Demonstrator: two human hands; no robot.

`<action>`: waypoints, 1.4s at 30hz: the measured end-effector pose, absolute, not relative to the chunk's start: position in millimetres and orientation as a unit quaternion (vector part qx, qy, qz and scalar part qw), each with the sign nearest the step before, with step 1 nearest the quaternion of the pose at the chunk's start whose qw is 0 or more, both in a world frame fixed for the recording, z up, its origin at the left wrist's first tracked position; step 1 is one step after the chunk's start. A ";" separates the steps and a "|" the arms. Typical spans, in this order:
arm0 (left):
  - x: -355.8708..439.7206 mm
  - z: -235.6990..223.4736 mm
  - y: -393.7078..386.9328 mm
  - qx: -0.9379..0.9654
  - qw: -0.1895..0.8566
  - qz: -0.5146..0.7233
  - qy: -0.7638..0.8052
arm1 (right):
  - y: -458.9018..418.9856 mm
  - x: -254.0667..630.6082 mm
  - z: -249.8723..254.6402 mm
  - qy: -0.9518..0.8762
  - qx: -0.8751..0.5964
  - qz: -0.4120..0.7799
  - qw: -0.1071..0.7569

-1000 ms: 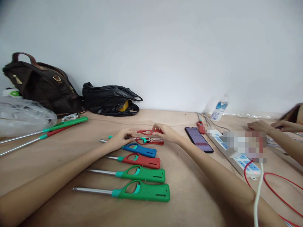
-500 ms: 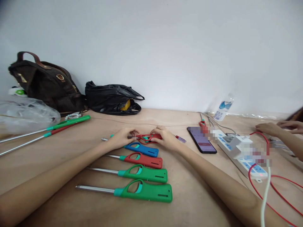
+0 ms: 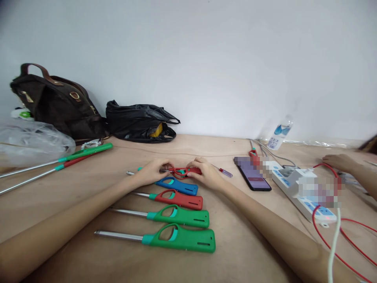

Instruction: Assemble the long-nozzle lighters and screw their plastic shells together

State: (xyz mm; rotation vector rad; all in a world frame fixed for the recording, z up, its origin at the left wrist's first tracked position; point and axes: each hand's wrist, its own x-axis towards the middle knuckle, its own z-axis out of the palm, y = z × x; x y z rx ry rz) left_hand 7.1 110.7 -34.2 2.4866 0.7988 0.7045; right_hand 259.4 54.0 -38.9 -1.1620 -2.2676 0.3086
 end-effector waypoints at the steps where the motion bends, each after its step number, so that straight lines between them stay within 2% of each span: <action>1: 7.1 -34.6 111.2 0.898 0.217 0.254 0.286 | 53.8 258.9 -38.7 -0.849 -0.433 0.115 0.282; 27: 9.3 -27.9 106.3 0.907 0.176 0.241 0.298 | 50.2 252.6 -35.0 -0.846 -0.456 0.101 0.256; 42: 9.3 -26.0 107.2 0.914 0.169 0.232 0.285 | 43.3 249.8 -36.0 -0.848 -0.444 0.097 0.272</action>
